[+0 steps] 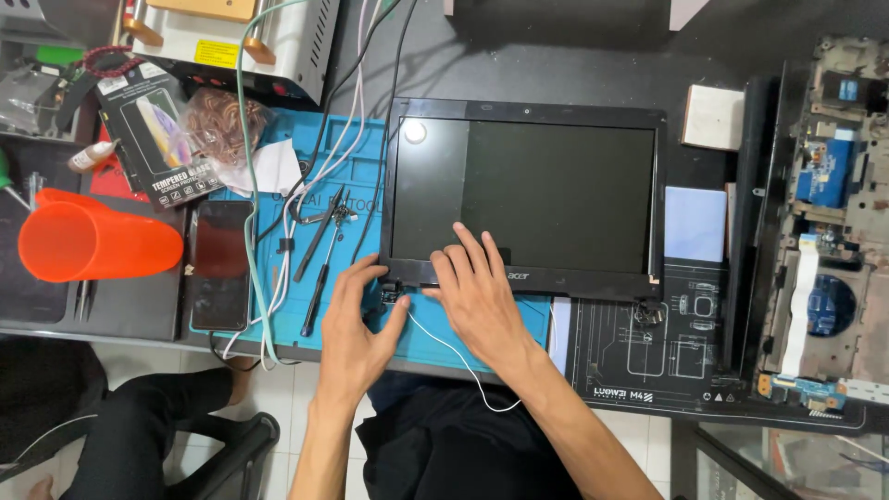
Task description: The person disassembles a laptop by removing the screen bezel, internal components, and cables.
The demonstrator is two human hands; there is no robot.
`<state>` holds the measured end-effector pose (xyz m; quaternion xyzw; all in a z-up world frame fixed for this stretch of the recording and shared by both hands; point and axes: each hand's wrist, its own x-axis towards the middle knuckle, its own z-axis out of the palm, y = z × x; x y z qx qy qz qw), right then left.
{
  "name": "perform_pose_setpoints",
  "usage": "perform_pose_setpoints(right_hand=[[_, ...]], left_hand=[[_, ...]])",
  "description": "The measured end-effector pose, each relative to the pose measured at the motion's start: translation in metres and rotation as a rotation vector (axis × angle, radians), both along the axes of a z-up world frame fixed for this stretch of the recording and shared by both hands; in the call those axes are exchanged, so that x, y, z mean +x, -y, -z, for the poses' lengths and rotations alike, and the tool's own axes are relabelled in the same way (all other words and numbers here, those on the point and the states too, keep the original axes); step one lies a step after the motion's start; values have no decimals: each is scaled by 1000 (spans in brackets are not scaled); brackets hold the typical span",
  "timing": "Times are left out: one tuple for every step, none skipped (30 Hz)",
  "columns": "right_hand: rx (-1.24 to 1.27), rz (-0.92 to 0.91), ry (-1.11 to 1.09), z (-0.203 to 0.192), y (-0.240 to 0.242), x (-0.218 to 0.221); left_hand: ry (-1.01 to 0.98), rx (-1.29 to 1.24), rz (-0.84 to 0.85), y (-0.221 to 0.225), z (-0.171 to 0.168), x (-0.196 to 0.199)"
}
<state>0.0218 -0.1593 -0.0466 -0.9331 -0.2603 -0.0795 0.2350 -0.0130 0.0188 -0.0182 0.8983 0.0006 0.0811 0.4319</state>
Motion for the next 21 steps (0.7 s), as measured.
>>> perform_pose_setpoints(right_hand=[[-1,0,-4,0,0,-1],[21,3,-19,1,1,-1],[44,7,-35,1,2,-1],[42,6,-35,-1,0,-1],[74,21,-62,-3,-1,0],[106,36,-89,-5,-3,1],[106,36,-90,-8,-7,2],[100,58,-90,-11,-12,3],[94,80,-89,-14,-17,4],[93,82,-94,-15,-18,5],[77,82,-81,-17,-19,6],[60,81,-65,-19,-20,8],[59,82,-66,-18,-19,15],[71,51,-80,-17,-19,19],[84,19,-94,-17,-19,23],[83,21,-96,-16,-19,28],[100,-14,-137,-16,-18,34],[116,-48,-176,-16,-18,40],[116,-46,-176,-18,-19,43],[106,-65,-218,-19,-19,45],[96,-83,-260,-20,-20,47]], left_hand=[[-4,-1,0,-1,1,-1],[-5,-8,-17,-1,2,-1],[-6,-14,-35,-1,4,-1],[-7,-16,-35,-1,2,-1],[-6,-19,-44,0,1,-1],[-6,-21,-53,0,-1,0],[-7,-22,-53,-1,1,0],[7,-20,-61,-2,3,-1],[21,-18,-69,-3,5,-1],[17,-18,-67,-3,4,-1],[1,-28,-61,-4,4,-2],[-11,-39,-55,-4,3,0],[-12,-40,-54,-6,3,2],[-31,-47,-46,-7,3,2],[-50,-55,-38,-9,2,3],[-53,-56,-37,-8,1,3],[-67,-71,-42,-7,0,3],[-80,-86,-48,-6,-1,5],[-81,-87,-46,-6,-1,6],[-78,-66,-52,-5,-1,7],[-75,-45,-58,-4,-1,7]])
